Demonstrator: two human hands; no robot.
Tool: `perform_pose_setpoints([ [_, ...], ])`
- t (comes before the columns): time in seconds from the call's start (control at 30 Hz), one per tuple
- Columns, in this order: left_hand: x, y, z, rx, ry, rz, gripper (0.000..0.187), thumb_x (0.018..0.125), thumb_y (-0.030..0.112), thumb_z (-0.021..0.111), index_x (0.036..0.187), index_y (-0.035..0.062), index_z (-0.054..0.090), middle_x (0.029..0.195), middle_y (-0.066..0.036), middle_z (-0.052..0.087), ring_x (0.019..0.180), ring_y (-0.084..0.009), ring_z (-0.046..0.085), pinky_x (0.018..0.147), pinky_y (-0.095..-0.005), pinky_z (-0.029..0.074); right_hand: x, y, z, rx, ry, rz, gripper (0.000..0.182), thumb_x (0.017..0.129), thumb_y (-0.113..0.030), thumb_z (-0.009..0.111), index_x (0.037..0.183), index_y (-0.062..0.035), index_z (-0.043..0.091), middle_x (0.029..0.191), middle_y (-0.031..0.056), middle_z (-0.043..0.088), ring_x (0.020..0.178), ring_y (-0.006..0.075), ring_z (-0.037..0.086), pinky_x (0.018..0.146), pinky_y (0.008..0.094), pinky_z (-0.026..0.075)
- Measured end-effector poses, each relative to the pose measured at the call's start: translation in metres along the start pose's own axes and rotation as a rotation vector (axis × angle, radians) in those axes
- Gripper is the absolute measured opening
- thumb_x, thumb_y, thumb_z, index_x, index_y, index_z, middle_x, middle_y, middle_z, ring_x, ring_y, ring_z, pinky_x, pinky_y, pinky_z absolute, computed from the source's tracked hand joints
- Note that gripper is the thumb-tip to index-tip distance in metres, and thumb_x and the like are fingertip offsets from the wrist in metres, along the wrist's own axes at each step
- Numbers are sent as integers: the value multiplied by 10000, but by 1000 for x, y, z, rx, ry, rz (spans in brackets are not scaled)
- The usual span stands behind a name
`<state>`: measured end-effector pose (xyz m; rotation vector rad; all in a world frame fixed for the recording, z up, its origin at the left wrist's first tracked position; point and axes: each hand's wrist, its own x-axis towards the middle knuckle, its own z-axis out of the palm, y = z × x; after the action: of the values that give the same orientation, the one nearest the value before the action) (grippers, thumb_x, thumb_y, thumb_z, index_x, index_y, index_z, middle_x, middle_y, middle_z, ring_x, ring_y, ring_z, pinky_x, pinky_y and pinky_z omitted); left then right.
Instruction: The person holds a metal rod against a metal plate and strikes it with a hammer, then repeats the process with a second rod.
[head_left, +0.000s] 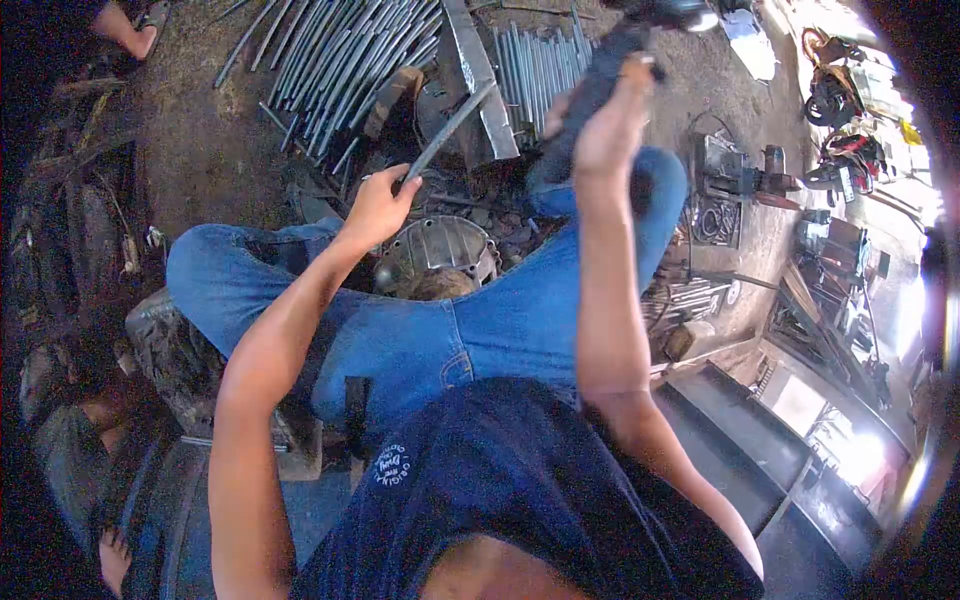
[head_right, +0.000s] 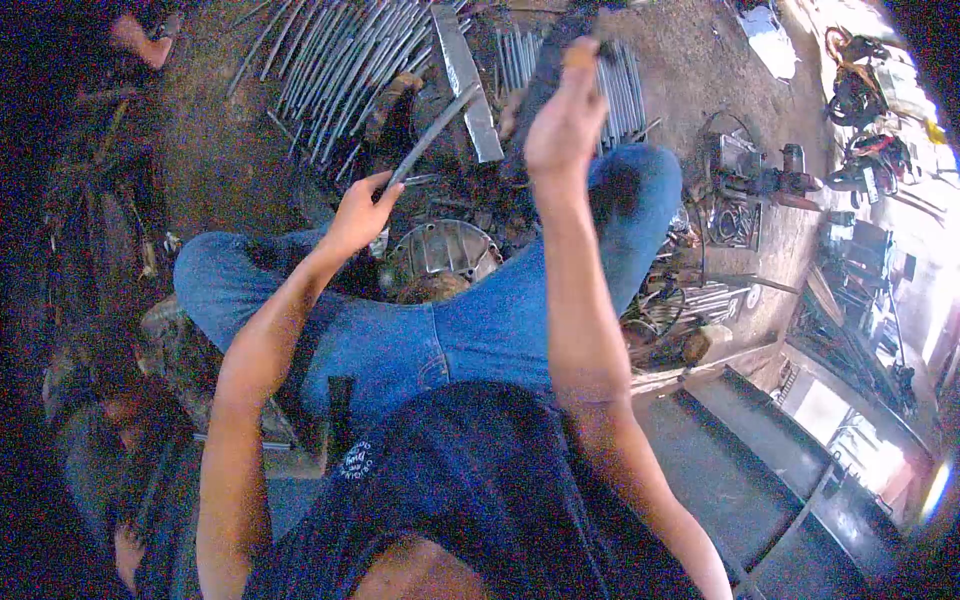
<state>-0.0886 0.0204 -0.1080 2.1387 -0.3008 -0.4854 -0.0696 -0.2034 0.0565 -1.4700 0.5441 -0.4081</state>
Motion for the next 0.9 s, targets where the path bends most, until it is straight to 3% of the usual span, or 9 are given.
perform_pose_setpoints([
  [0.07, -2, 25, -16, -72, -160, -178, 392, 892, 252, 587, 1126, -62, 594, 979, -261, 649, 920, -340, 659, 797, -366, 494, -5, 63, 5, -342, 51, 313, 607, 909, -610, 376, 717, -60, 543, 542, 87, 537, 411, 201, 511, 403, 347, 437],
  [0.13, -1, 21, -10, -130, -156, -205, 378, 896, 232, 586, 1126, -67, 595, 909, -259, 658, 846, -327, 673, 751, -355, 498, -10, 80, -3, -177, -125, 643, 621, 920, -642, 312, 812, -62, 504, 577, 81, 523, 460, 195, 500, 451, 318, 427],
  [0.27, -5, 5, -4, -35, 82, 0, 421, 885, 288, 604, 1117, -64, 601, 823, -220, 670, 715, -258, 660, 682, -367, 491, -30, 48, -20, -77, -144, 681, 608, 927, -636, 307, 790, -77, 503, 571, 55, 491, 455, 162, 500, 416, 316, 416],
  [0.37, -1, -2, -1, -213, -126, -195, 465, 895, 327, 575, 1141, -68, 581, 748, -166, 657, 656, -194, 626, 639, -353, 481, -43, 52, -27, -174, -100, 677, 606, 931, -629, 308, 781, -77, 508, 580, 57, 504, 464, 162, 502, 433, 309, 421],
  [0.47, -6, 9, -6, -248, -79, -241, 459, 906, 327, 562, 1140, -68, 577, 711, -118, 630, 625, -155, 602, 578, -338, 454, -52, 79, -29, -233, -112, 696, 614, 930, -632, 305, 770, -76, 510, 582, 59, 511, 471, 164, 506, 448, 305, 426],
  [0.63, -2, -4, -3, -204, -172, -206, 431, 910, 309, 558, 1141, -55, 584, 786, -160, 646, 700, -211, 625, 652, -356, 474, -47, 58, -35, 9, -184, 813, 629, 906, -669, 332, 785, -72, 489, 567, 56, 495, 470, 163, 494, 446, 302, 436],
  [0.67, 0, 0, -4, -245, -237, -292, 422, 909, 306, 560, 1139, -46, 592, 835, -195, 663, 748, -256, 647, 702, -369, 484, -42, 43, -34, -34, -93, 749, 645, 915, -641, 348, 742, -56, 556, 557, 70, 534, 448, 184, 518, 441, 329, 437],
  [0.7, 2, -7, 1, -82, -114, -117, 409, 906, 317, 563, 1120, -27, 614, 923, -244, 663, 878, -351, 650, 792, -395, 479, -36, 21, -34, -70, -116, 635, 668, 909, -658, 332, 750, -50, 555, 560, 73, 540, 452, 182, 530, 440, 326, 445],
  [0.9, -2, -8, 6, -25, -5, -44, 408, 899, 321, 568, 1089, -35, 624, 944, -271, 643, 919, -389, 635, 793, -415, 479, -5, -54, -14, -35, -6, 49, 552, 953, -567, 259, 842, -61, 450, 577, 58, 474, 460, 160, 479, 429, 307, 411],
])
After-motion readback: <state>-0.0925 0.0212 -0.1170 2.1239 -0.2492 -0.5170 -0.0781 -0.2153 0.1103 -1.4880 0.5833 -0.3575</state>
